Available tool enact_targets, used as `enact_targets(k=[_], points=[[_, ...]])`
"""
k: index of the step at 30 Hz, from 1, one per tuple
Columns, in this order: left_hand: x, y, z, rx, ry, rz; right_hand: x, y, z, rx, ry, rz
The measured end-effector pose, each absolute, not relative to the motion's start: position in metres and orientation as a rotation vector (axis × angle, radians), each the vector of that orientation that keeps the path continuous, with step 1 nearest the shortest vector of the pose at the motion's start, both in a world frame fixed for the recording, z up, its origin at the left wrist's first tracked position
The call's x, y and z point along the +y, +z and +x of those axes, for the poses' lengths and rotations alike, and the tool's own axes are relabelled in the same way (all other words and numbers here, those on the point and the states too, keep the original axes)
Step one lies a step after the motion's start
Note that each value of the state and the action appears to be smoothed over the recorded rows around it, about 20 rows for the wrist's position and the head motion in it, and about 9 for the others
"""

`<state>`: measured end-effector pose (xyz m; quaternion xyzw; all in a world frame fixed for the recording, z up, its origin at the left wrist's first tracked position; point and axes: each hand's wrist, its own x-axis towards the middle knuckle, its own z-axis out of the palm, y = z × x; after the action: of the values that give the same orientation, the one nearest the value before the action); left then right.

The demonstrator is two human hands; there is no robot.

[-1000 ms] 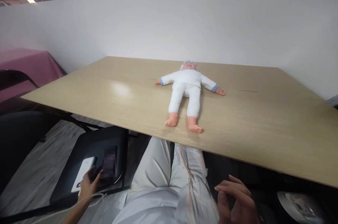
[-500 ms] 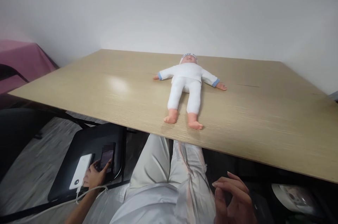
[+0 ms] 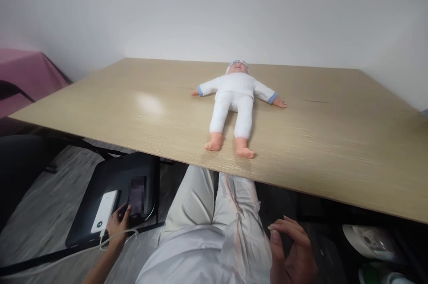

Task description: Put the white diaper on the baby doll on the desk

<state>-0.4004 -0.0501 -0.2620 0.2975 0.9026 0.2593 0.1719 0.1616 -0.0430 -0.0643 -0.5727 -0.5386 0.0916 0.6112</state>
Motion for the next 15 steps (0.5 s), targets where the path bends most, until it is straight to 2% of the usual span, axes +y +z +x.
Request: enact_targets(k=[15], points=[[-0.043,-0.26,-0.393,2.627,0.732,0.782,-0.058,-0.112,0.158,-1.267,0.385,-1.392]])
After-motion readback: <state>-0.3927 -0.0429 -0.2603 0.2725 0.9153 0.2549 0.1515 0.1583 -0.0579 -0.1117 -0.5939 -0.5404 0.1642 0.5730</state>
